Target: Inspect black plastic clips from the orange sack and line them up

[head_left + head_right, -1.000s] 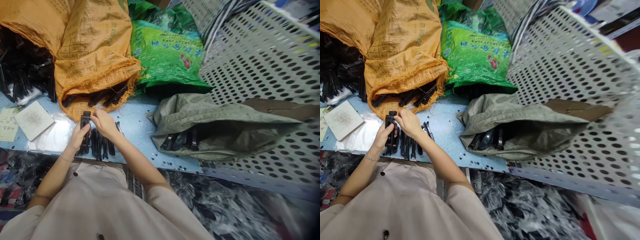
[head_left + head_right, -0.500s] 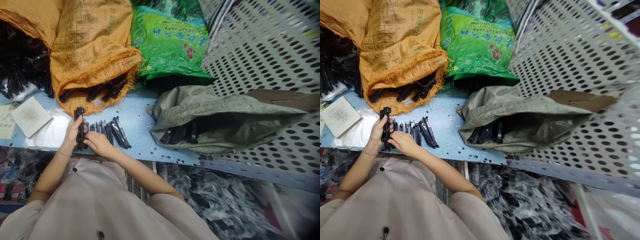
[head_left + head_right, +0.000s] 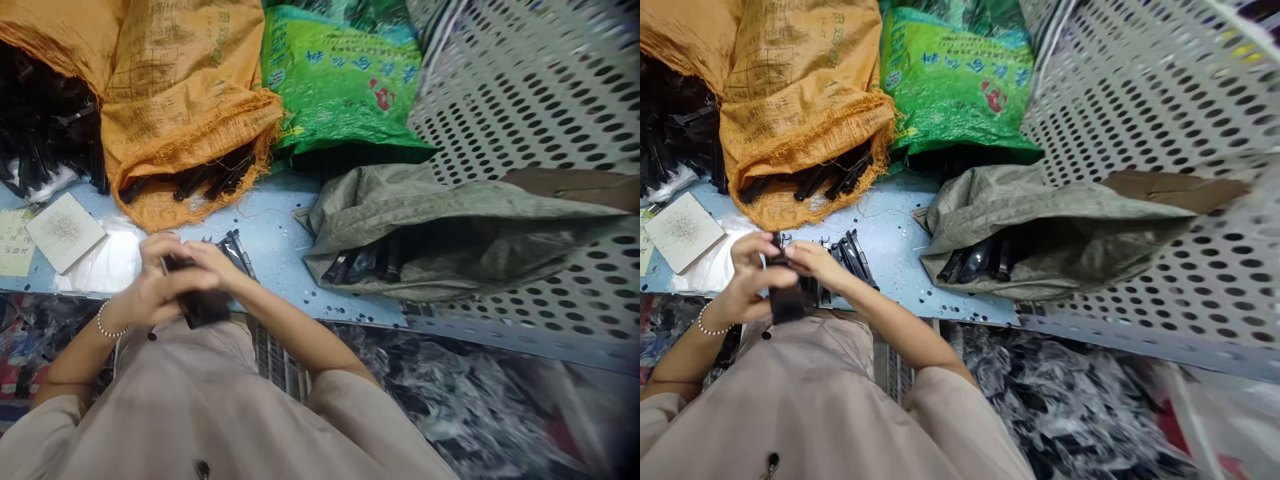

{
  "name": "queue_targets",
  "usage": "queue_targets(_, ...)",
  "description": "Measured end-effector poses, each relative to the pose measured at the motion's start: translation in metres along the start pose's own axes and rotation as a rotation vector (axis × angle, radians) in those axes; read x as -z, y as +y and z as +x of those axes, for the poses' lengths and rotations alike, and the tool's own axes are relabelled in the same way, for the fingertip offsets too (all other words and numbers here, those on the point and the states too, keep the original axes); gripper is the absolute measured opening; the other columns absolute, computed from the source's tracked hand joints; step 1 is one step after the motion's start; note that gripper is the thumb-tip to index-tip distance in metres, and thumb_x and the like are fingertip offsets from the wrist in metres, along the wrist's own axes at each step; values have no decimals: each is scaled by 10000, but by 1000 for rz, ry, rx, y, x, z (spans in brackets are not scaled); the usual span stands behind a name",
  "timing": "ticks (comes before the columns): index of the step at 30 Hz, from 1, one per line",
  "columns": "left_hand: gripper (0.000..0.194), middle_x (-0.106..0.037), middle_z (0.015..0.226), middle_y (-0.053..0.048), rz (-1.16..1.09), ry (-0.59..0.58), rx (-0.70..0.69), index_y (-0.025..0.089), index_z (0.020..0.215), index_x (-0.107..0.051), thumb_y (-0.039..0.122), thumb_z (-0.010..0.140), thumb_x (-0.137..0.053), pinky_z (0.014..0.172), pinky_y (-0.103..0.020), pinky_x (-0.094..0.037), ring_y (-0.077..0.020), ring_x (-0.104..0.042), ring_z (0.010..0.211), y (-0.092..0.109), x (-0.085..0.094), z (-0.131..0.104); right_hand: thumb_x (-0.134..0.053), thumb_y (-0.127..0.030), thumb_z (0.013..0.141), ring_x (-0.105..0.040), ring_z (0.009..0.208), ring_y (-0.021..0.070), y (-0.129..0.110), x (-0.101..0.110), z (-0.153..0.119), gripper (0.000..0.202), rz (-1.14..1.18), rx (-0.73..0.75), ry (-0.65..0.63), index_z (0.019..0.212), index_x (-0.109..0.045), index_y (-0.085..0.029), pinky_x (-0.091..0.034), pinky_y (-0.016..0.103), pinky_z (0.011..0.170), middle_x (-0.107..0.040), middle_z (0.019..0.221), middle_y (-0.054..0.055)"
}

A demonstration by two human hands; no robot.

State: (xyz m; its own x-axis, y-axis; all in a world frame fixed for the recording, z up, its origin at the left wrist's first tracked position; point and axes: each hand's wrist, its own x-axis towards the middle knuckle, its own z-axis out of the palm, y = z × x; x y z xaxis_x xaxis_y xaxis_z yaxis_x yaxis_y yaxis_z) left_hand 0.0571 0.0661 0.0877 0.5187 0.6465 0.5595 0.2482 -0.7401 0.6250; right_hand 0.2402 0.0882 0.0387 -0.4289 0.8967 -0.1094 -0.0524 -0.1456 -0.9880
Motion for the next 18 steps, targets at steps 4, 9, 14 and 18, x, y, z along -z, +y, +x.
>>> queue_targets(4,343,-457,1053,-52,-6,-62,145,418,1146,-738,218,895,-616,1144,-451,-356,-228,-437,1167,-11,-16,-24,-633,-623,856,-235,491,75,-37,33,-2,457,141,92,155,738,-481,-208,-188,216,464,-313,559,-88)
queue_targets(9,704,-599,953,-106,-531,-30,620,186,1106,-734,678,966,-251,867,-416,-525,-259,-581,985,-64,-30,-5,-648,-591,867,-388,617,100,-39,0,-22,435,-9,114,133,742,-565,-182,-295,218,552,-459,648,-34)
queue_targets(14,649,-669,966,-89,-629,0,603,131,1104,-706,697,791,-647,834,-329,-525,-241,-640,952,-66,1,56,-608,-572,865,-197,455,62,12,-50,-17,409,488,-177,-29,744,-481,-203,-155,200,438,-313,526,-104)
queue_targets(18,739,-649,1149,-75,-409,-274,380,189,1388,-561,381,722,-817,976,-351,-495,-247,-625,1076,-17,26,68,-654,-515,819,-187,432,50,23,-40,-7,410,525,-209,-155,687,-408,-215,-142,195,416,-290,504,-112)
